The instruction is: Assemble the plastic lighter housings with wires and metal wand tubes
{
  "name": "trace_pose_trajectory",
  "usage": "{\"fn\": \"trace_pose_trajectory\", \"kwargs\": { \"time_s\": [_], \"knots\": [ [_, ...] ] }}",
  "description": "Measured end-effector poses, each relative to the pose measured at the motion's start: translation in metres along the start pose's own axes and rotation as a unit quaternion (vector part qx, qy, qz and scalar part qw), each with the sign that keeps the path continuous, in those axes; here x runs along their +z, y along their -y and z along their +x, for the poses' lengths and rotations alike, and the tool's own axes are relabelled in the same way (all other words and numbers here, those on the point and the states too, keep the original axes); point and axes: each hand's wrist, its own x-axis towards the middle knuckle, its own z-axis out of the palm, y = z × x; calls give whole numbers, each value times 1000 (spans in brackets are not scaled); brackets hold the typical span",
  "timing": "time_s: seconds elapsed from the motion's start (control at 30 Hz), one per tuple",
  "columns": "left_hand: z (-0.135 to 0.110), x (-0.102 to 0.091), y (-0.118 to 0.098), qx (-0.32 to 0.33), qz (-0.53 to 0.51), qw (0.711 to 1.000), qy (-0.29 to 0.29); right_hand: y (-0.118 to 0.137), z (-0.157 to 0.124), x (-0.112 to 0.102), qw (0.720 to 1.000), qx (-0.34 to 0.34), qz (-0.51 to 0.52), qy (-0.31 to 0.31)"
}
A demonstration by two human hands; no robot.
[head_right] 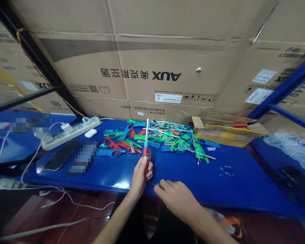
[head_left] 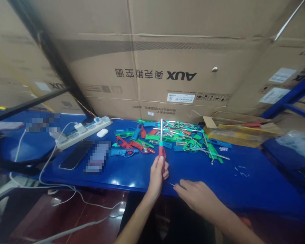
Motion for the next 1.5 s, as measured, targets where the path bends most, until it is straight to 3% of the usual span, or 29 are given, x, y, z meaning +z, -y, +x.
{"fn": "trace_pose_trajectory", "kwargs": {
  "time_s": [0.1,0.23,0.3,0.37,0.47,0.6,0.67,0.83,0.87,0.93,0.97,1.03,1.2,1.27,1.37,1.5],
  "knots": [
    [0,-2,3,3,29,999,16,-3,6,-7,1000,-6,3,6],
    [2,-4,4,10,23,1000,6,0,9,1,1000,0,23,10],
    [2,-4,4,11,22,1000,2,5,8,7,995,67,68,28],
    [3,-4,4,10,26,1000,5,9,8,10,972,163,161,42],
    [3,-4,3,10,30,999,6,12,11,11,909,273,311,46],
    [3,-2,1,-3,43,999,14,9,15,13,821,345,453,39],
    [0,-1,-2,-3,52,999,8,9,15,16,751,379,540,31],
    [-11,-2,-9,27,67,997,-22,16,13,26,517,470,710,89],
    [-13,-2,-10,36,65,997,-18,18,13,27,489,474,727,92],
    [-14,-3,-11,55,58,997,-1,20,13,28,468,471,742,91],
    [-14,-3,-11,63,54,997,6,19,12,27,477,469,738,93],
    [-13,-3,-9,73,39,997,2,13,11,24,537,453,705,98],
    [-8,0,-3,81,-18,995,-62,-22,4,20,800,314,510,47],
    [-6,0,-4,84,-51,992,-76,-32,2,26,869,299,394,9],
    [-4,-1,-4,71,-97,991,-63,-34,6,42,926,297,225,-58],
    [-5,-4,-1,45,-60,997,-32,-27,19,59,947,289,101,-98]
  ]
}}
